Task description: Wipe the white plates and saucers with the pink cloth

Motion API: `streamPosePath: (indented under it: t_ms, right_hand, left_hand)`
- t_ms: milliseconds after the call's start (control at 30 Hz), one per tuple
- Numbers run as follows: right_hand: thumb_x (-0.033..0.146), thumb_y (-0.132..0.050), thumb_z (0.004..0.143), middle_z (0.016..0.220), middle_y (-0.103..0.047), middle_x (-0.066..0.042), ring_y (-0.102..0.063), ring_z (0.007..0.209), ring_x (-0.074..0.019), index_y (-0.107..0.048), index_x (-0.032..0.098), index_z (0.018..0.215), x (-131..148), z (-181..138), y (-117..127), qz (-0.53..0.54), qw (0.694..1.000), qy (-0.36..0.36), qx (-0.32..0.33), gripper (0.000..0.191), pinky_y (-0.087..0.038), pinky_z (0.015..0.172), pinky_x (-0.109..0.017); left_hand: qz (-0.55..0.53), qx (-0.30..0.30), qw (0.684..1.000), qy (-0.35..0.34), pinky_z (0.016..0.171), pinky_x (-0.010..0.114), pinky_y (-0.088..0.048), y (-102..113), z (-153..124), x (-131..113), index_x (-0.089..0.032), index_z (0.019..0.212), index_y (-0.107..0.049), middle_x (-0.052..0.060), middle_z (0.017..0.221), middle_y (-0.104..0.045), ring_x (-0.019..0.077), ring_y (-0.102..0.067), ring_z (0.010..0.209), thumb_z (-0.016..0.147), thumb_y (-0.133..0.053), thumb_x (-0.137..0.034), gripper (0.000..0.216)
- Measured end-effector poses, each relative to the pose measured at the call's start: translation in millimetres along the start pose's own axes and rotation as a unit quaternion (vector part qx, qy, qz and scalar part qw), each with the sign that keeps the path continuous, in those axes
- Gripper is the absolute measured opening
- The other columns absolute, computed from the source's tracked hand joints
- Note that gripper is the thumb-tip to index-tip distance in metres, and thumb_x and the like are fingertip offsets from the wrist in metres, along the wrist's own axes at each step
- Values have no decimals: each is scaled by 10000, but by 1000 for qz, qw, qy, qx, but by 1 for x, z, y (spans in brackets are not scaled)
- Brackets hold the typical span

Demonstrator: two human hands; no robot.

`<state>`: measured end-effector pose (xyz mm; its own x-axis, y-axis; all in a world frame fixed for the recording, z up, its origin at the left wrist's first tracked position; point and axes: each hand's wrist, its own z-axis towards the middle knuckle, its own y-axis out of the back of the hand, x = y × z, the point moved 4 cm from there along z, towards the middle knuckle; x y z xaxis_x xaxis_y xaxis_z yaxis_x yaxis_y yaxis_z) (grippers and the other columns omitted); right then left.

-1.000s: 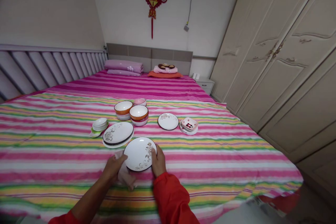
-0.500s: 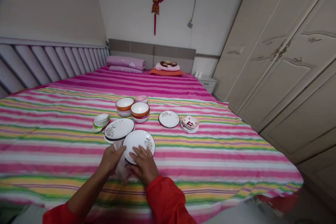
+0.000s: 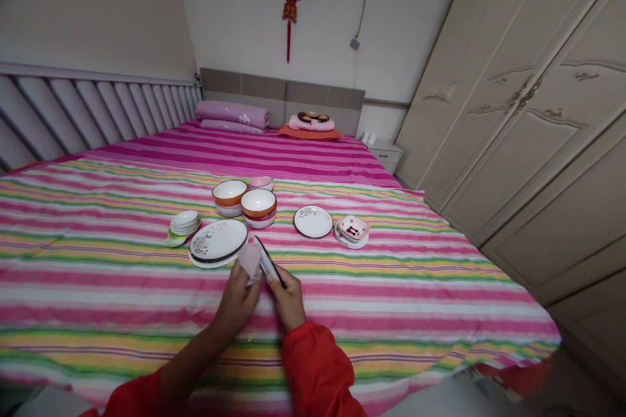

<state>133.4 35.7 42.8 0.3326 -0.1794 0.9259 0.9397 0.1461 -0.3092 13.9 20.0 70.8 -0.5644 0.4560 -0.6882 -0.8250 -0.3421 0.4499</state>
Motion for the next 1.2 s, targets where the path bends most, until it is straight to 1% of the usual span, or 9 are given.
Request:
streamPosePath:
  t_ms: [100,200,300,467,667,767,867,1067,1200]
  right_hand:
    - [311,-727,683,965,-720,-42,-649,901,-208,-704,183,964,-6,8,18,100,993,-39,-53,309,-517,824,-343]
    - [278,-754,644,910,-728,-41,-665,818,-181,-698,178,946,-11,16,38,174,980,-63,-78,323,-528,774,-297]
    - [249,-755,640,968,-724,-50,-676,858,-191,-673,188,1017,-18,22,54,229,967,-81,-81,391,-533,800,-309]
    - [251,-729,687,1021,-715,-67,-670,944,-205,-646,183,1040,-35,27,68,261,955,-102,-99,369,-528,858,-348]
    - [260,-719,716,955,-730,-51,-688,867,-189,-642,177,1006,-47,31,73,275,948,-121,-106,311,-556,805,-332]
    - [248,-718,719,951,-732,-41,-688,859,-176,-641,173,998,-50,32,75,295,939,-129,-118,299,-557,804,-311]
    - [242,-706,731,960,-731,-42,-687,852,-169,-639,164,1000,-53,33,77,305,934,-132,-133,288,-556,804,-302]
    - [293,-662,776,967,-728,-54,-676,906,-173,-650,160,1002,-56,34,79,303,932,-132,-145,262,-535,850,-317]
    - [358,-626,800,964,-729,-63,-658,977,-195,-659,159,995,-56,35,77,313,929,-138,-140,281,-508,907,-354]
  left_hand:
    - [81,97,985,-120,1034,509,-295,-29,0,-9,-114,1315,-419,185,1335,-452,296,-345,1292,748,-392,-61,570]
    - [160,170,963,-137,1024,553,-261,-50,12,-15,-154,1271,-474,156,1347,-468,309,-277,1338,731,-380,3,570]
    - [192,213,947,-148,1021,594,-218,-64,26,-20,-196,1211,-523,121,1277,-545,312,-294,1332,783,-405,-45,469]
    - [181,224,951,-112,1021,550,-272,-79,43,-4,-194,1183,-535,111,1322,-509,291,-323,1314,865,-407,-188,343]
    - [110,178,976,-58,977,409,-398,-72,48,37,-158,1119,-559,114,1180,-569,218,-497,1135,903,-341,-200,310]
    - [95,161,982,-22,911,386,-457,-64,37,52,-152,1066,-574,113,1094,-589,216,-544,1050,890,-344,-186,292]
    - [125,147,981,-16,929,409,-452,-57,15,56,-140,1117,-554,124,1107,-590,234,-541,1073,862,-355,-142,323]
    - [189,156,967,-69,929,480,-444,-60,-35,47,-109,1177,-552,168,1119,-607,278,-557,1076,790,-359,-37,439]
    - [189,199,952,-138,986,483,-403,-69,-59,34,-121,1293,-478,158,1288,-540,284,-446,1243,812,-362,-59,499]
